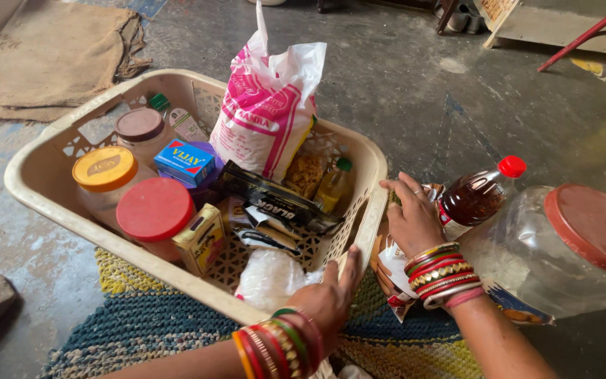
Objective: The person unloads groceries from a plastic basket onto the floor, handling items one by one. They remove a large jar, a bottle of dark liquid, a bag of flour, a packet of biscuits, and several small boxes and containers, placing them beside the basket.
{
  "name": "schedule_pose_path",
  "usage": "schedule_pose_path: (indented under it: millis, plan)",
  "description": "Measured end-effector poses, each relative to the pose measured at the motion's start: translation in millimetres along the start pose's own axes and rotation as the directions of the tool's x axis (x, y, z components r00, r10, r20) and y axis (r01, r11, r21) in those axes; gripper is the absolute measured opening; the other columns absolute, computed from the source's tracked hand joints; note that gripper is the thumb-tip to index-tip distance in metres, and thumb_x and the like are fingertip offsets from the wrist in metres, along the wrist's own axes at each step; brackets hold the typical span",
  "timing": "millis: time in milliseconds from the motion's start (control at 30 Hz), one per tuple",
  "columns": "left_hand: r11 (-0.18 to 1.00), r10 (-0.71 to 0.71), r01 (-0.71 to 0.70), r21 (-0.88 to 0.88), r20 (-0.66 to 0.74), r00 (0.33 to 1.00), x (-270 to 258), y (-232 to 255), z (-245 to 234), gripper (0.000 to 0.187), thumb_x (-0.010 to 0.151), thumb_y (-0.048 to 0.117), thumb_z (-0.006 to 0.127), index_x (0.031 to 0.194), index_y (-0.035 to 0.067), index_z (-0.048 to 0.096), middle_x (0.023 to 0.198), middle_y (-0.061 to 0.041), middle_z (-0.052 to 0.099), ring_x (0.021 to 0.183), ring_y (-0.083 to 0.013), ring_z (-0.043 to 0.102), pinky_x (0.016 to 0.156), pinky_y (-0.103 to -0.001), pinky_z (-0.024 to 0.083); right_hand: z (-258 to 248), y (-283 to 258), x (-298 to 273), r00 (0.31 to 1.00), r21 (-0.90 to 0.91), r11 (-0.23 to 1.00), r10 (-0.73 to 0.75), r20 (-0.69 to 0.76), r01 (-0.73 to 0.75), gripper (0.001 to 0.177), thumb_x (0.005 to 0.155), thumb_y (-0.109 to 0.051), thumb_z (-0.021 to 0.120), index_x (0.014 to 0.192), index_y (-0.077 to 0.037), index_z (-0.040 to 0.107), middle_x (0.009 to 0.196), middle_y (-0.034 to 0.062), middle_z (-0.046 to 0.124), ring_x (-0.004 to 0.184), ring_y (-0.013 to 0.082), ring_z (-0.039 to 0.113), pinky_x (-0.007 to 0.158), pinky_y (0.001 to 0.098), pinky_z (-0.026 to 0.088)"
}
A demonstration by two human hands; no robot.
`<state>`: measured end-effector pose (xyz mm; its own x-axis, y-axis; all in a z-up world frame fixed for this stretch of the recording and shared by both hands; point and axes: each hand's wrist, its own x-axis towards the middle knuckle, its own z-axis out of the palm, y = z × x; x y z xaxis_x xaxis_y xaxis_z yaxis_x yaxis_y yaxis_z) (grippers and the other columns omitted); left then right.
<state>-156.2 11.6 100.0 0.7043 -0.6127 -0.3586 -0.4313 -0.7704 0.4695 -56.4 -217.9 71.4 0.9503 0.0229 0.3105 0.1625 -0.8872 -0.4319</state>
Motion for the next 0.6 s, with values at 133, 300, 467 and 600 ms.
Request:
schedule_pose_path:
  millis: [133, 300, 467, 600]
  plan:
    - [0.998, 0.055, -0.055, -0.015, 0.063, 0.996, -17, -22, 3, 0.131, 0.068, -0.014, 0.071, 0.161, 0.005, -0.020, 0.155, -0.042, 0.019, 0.087, -0.0449, 0.068, 0.071, -0.046, 0.059, 6, 0, 20, 0.992, -0.032, 0.995, 0.095, 0.078, -0.093, 0.053, 0.096, -0.030, 0.061, 0.144, -0.012, 0.049, 0.156, 0.0191, 0.044, 0.139, 0.0398, 0.045, 0.112, 0.0467, 0.036]
    - [0.971, 0.237, -0.236, 0.043, 0.000, 0.972, -71, -82, 4, 0.112, 0.079, -0.003, 0.062, 0.165, 0.005, -0.009, 0.164, -0.035, 0.022, 0.082, -0.0430, 0.071, 0.072, -0.047, 0.061, 24, -15, 31, 0.954, 0.240, 0.953, 0.114, 0.276, -0.184, 0.075, 0.093, -0.033, 0.065, 0.156, -0.009, 0.032, 0.150, 0.0227, 0.044, 0.134, 0.0368, 0.046, 0.110, 0.0432, 0.037]
    - [0.985, 0.078, -0.107, 0.133, 0.207, 0.975, -103, -108, -6, 0.091, 0.099, 0.026, 0.053, 0.165, 0.007, -0.007, 0.167, -0.024, 0.024, 0.093, -0.0402, 0.071, 0.083, -0.047, 0.058, 31, -43, 5, 0.943, 0.348, 0.894, 0.190, 0.272, -0.281, 0.070, 0.075, -0.029, 0.074, 0.138, -0.006, 0.054, 0.123, 0.0152, 0.073, 0.110, 0.0285, 0.070, 0.098, 0.0378, 0.052]
    - [0.950, 0.210, -0.281, -0.139, -0.383, 0.900, -73, -98, -4, 0.109, 0.087, 0.046, 0.078, 0.156, -0.006, 0.012, 0.154, -0.031, 0.035, 0.129, -0.0448, 0.053, 0.104, -0.045, 0.046, 25, -57, -4, 0.876, 0.299, 0.853, 0.312, 0.367, -0.429, 0.052, 0.076, -0.026, 0.075, 0.120, 0.000, 0.068, 0.111, 0.0154, 0.078, 0.100, 0.0282, 0.075, 0.092, 0.0372, 0.055]
